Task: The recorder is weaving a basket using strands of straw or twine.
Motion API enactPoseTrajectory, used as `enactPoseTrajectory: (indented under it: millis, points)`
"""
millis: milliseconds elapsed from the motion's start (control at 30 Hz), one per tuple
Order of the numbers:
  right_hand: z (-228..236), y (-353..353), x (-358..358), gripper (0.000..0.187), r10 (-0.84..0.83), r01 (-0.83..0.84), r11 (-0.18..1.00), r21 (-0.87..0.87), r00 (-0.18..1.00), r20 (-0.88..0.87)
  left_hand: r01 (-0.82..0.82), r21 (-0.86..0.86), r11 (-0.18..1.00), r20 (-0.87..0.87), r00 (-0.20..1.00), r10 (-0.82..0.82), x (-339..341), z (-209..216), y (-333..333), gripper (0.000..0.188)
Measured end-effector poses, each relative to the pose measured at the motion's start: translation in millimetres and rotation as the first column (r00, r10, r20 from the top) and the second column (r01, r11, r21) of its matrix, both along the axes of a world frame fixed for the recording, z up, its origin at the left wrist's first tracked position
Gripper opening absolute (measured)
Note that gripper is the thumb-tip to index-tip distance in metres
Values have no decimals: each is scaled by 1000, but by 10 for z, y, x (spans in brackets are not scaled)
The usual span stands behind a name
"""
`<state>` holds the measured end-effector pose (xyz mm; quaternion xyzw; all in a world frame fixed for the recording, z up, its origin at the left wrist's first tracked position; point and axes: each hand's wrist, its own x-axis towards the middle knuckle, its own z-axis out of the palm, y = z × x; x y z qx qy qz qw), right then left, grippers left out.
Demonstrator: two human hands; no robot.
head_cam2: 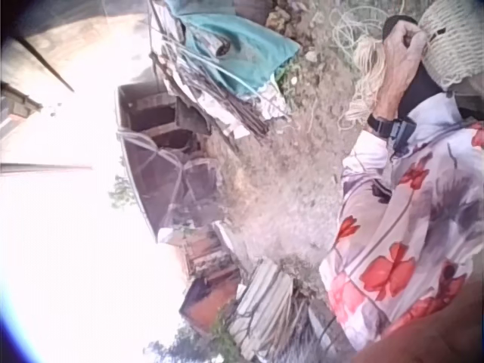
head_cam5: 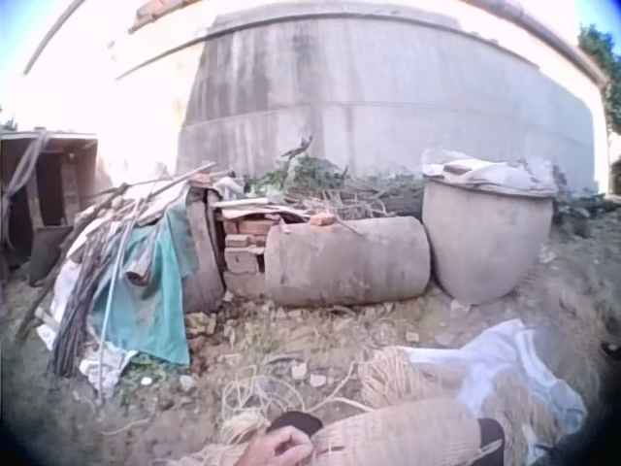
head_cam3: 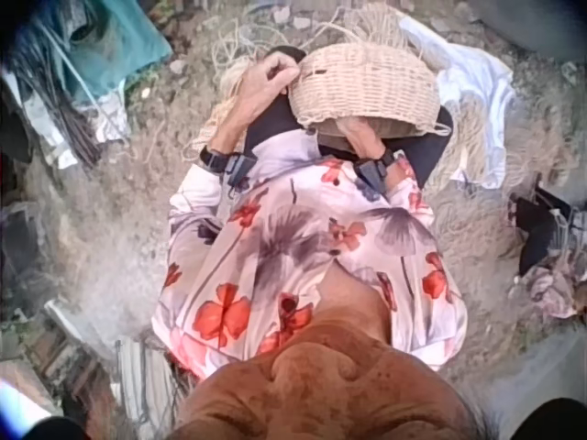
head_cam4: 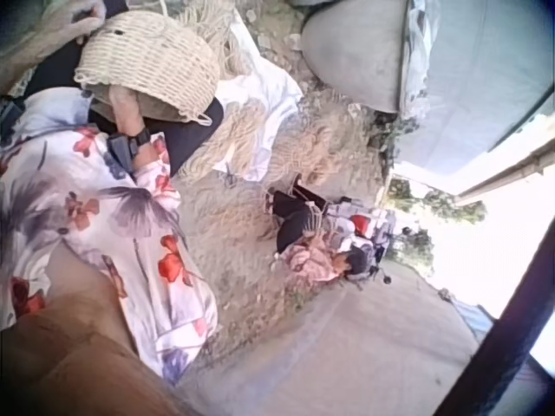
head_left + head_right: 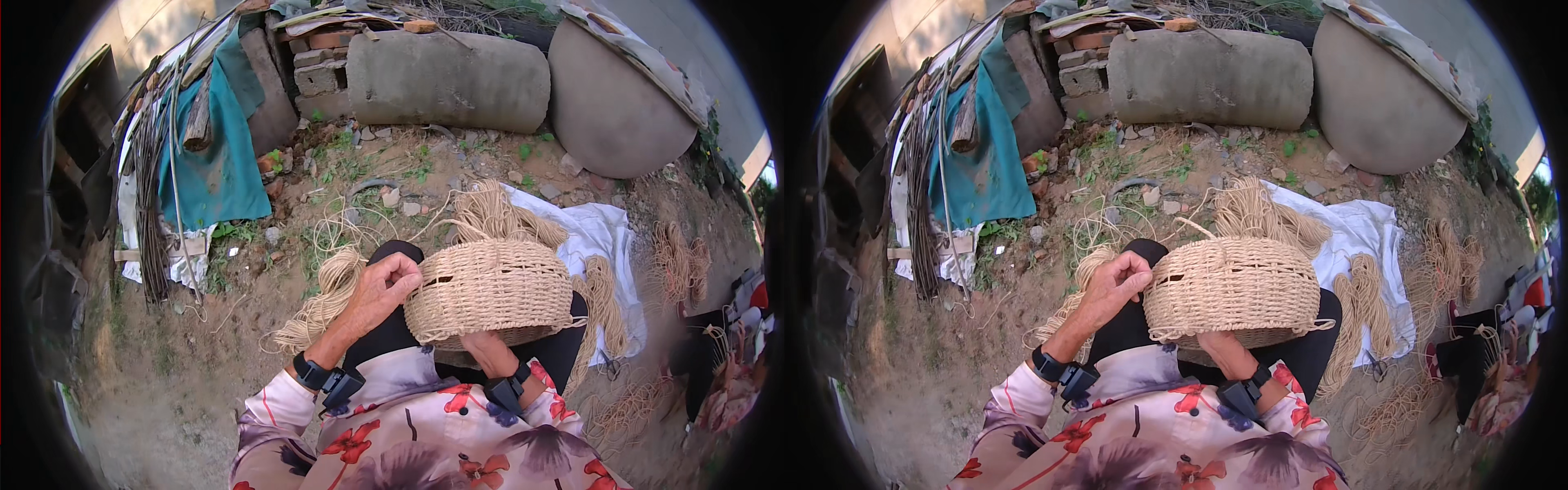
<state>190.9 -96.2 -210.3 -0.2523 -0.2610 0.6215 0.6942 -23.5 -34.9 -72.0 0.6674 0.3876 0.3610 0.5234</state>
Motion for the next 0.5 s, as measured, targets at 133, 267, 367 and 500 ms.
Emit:
enactPoseTrajectory:
  millis: [133, 267, 367, 500]
  points:
    - [103, 15, 22, 61, 14, -11, 999, -30, 995, 95, 0, 26, 1000, -50, 999, 1, -46, -128, -193, 17]
    - [32, 70, 248, 61, 168, -162, 984, 75, 982, -86, -30, 0, 1000, 39, 999, 30, 29, -147, -214, 11]
    - [-36, 84, 400, 61, 325, -282, 941, 187, 907, -267, -76, 132, 988, 55, 996, 69, 84, -133, -183, 12]
    - [-82, 35, 436, 60, 314, -287, 948, 140, 919, -238, -105, 165, 981, 24, 994, 102, 116, -129, -186, 12]
